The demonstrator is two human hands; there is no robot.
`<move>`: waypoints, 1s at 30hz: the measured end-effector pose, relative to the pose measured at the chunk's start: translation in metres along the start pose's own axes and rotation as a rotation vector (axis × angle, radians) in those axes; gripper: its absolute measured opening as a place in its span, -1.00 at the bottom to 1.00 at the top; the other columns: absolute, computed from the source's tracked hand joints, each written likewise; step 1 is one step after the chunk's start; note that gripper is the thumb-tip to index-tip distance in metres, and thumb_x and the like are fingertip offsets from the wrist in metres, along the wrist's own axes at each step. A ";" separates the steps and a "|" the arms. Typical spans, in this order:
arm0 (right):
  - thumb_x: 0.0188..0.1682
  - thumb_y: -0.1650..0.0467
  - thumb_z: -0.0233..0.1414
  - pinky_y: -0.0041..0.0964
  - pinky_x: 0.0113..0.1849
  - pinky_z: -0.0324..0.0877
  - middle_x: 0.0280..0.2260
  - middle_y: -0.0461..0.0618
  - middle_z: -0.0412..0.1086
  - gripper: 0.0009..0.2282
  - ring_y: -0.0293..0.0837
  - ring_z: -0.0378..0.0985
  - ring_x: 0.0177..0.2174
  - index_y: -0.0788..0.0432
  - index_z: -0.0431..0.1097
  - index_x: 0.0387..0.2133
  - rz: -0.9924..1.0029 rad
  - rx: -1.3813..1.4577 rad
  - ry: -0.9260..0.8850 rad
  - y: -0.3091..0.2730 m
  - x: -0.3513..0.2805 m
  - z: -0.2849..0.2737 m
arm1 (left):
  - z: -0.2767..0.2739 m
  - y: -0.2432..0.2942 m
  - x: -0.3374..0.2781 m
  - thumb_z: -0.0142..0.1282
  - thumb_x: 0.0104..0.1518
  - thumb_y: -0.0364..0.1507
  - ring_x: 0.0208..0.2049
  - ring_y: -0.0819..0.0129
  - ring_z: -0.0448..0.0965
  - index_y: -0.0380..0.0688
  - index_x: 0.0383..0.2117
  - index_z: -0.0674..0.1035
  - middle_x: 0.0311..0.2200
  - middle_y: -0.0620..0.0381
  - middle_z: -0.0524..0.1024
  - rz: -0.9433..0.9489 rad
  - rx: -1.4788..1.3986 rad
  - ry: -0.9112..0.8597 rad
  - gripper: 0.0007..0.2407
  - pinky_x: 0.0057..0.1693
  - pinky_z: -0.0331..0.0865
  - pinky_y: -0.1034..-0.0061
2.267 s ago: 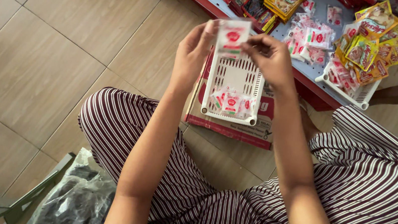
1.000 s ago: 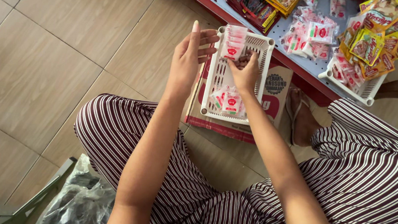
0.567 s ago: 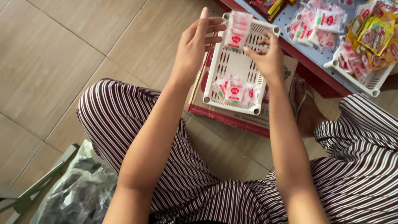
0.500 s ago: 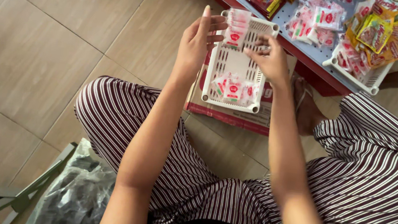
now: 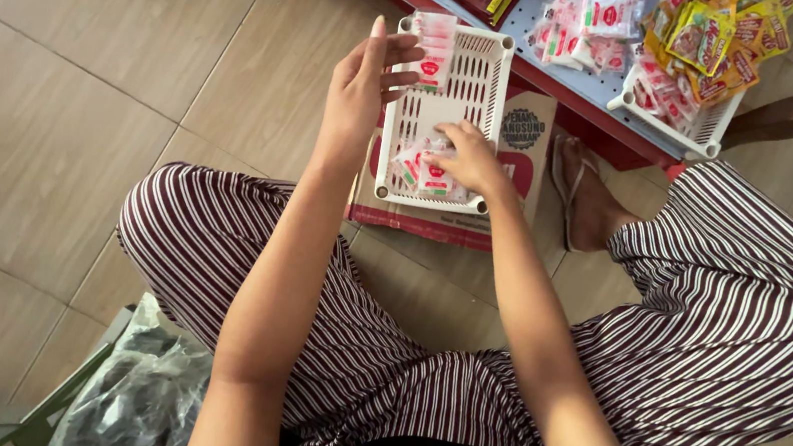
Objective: The person sits on the floor and repeatedly picks up small snack packets from a white plastic basket, separates them, and places them back into the basket in an organized manner. The person handles the packets one by one, aligning them within the basket.
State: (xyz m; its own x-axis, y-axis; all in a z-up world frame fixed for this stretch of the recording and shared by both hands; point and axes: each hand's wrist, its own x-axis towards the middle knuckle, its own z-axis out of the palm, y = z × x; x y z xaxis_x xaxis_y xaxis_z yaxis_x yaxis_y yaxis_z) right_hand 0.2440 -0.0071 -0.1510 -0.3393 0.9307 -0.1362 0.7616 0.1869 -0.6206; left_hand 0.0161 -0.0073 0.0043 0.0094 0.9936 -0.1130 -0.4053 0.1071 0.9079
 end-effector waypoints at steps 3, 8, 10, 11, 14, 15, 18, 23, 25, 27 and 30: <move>-0.19 0.32 0.35 -0.17 -0.10 0.44 -0.20 0.14 0.43 -0.62 0.03 0.54 -0.17 0.17 0.47 -0.12 0.005 0.059 -0.045 -0.001 0.003 0.002 | -0.002 -0.001 0.001 -0.14 0.37 -0.10 -0.23 0.44 0.63 -0.26 -0.04 0.60 -0.17 0.08 0.66 0.000 -0.030 0.011 -0.56 -0.05 0.49 0.54; -0.13 0.35 0.31 -0.31 -0.20 0.48 -0.32 0.03 0.54 -0.74 -0.17 0.61 -0.30 0.21 0.47 -0.26 0.007 0.265 -0.121 -0.003 0.006 -0.011 | -0.007 -0.001 0.000 -0.16 0.36 -0.10 -0.23 0.46 0.62 -0.26 -0.04 0.61 -0.17 0.10 0.66 -0.031 -0.002 0.014 -0.55 -0.06 0.47 0.56; -0.09 0.36 0.29 -0.35 -0.21 0.47 -0.35 -0.01 0.57 -0.76 -0.24 0.60 -0.31 0.21 0.47 -0.25 0.002 0.341 -0.185 -0.008 0.010 -0.023 | -0.009 0.000 0.002 -0.15 0.37 -0.11 -0.23 0.47 0.62 -0.25 -0.04 0.61 -0.16 0.10 0.66 -0.035 0.010 0.016 -0.57 -0.06 0.45 0.57; -0.08 0.37 0.28 -0.35 -0.21 0.46 -0.34 -0.03 0.56 -0.77 -0.26 0.59 -0.31 0.21 0.46 -0.24 -0.034 0.353 -0.204 -0.011 0.010 -0.031 | -0.010 -0.001 0.002 -0.15 0.37 -0.12 -0.23 0.48 0.61 -0.25 -0.04 0.61 -0.16 0.11 0.66 -0.042 0.018 0.020 -0.58 -0.07 0.44 0.57; -0.02 0.41 0.24 -0.36 -0.21 0.46 -0.32 -0.07 0.53 -0.82 -0.30 0.54 -0.30 0.21 0.46 -0.23 -0.072 0.511 -0.213 -0.025 0.006 -0.056 | -0.013 -0.006 0.003 -0.09 0.36 -0.17 -0.20 0.45 0.59 -0.25 -0.03 0.61 -0.14 0.10 0.65 -0.058 0.024 0.015 -0.62 -0.06 0.41 0.55; 0.00 0.42 0.22 -0.37 -0.21 0.46 -0.31 -0.09 0.52 -0.85 -0.31 0.53 -0.29 0.21 0.47 -0.22 -0.074 0.582 -0.206 -0.031 0.005 -0.066 | -0.012 -0.008 0.004 -0.06 0.36 -0.19 -0.19 0.43 0.59 -0.25 -0.02 0.61 -0.13 0.09 0.65 -0.060 0.023 0.010 -0.63 -0.05 0.40 0.53; 0.07 0.42 0.14 -0.40 -0.18 0.44 -0.28 -0.16 0.50 -0.86 -0.35 0.50 -0.26 0.20 0.45 -0.15 -0.100 0.539 -0.158 -0.049 -0.002 -0.099 | -0.007 -0.013 0.004 0.12 0.34 -0.30 0.03 0.32 0.58 -0.31 0.05 0.57 -0.05 0.01 0.64 0.068 0.131 -0.062 -0.68 0.22 0.38 0.45; 0.18 0.39 0.05 -0.41 -0.22 0.39 -0.32 -0.16 0.44 -0.88 -0.37 0.43 -0.28 0.20 0.43 -0.14 -0.173 0.467 -0.057 -0.085 -0.022 -0.141 | -0.002 -0.006 -0.011 0.30 0.13 -0.28 0.05 0.26 0.55 -0.32 0.10 0.51 -0.02 -0.09 0.57 0.221 0.684 -0.240 -0.53 0.14 0.36 0.37; 0.21 0.38 0.03 -0.43 -0.19 0.38 -0.29 -0.18 0.44 -0.87 -0.38 0.43 -0.25 0.21 0.41 -0.13 -0.209 0.533 -0.026 -0.098 -0.029 -0.151 | 0.006 -0.002 -0.012 0.28 0.14 -0.23 -0.02 0.33 0.59 -0.30 0.11 0.51 -0.06 -0.07 0.60 0.131 0.638 -0.317 -0.51 0.08 0.43 0.43; 0.21 0.39 0.02 -0.46 -0.15 0.37 -0.24 -0.19 0.46 -0.88 -0.40 0.44 -0.21 0.21 0.40 -0.10 -0.235 0.578 -0.021 -0.107 -0.034 -0.157 | 0.015 0.000 -0.012 0.19 0.19 -0.17 -0.13 0.44 0.68 -0.25 0.11 0.53 -0.13 0.04 0.65 -0.046 0.491 -0.378 -0.54 0.00 0.53 0.53; 0.17 0.40 0.06 -0.49 -0.22 0.38 -0.26 -0.22 0.45 -0.88 -0.43 0.46 -0.28 0.21 0.42 -0.13 -0.113 0.677 0.008 -0.113 -0.043 -0.162 | 0.018 0.004 -0.016 0.20 0.22 -0.17 -0.26 0.48 0.65 -0.31 0.02 0.60 -0.27 0.04 0.66 -0.123 0.578 -0.419 -0.57 -0.13 0.51 0.55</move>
State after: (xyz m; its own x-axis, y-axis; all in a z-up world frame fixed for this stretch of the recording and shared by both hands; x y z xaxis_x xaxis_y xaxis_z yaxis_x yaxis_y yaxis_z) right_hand 0.2619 -0.0169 0.0503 -0.3901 0.9200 -0.0378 0.2082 0.0481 -0.9769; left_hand 0.0309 -0.0218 0.0173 0.4203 0.8914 -0.1694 0.1684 0.1069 0.9799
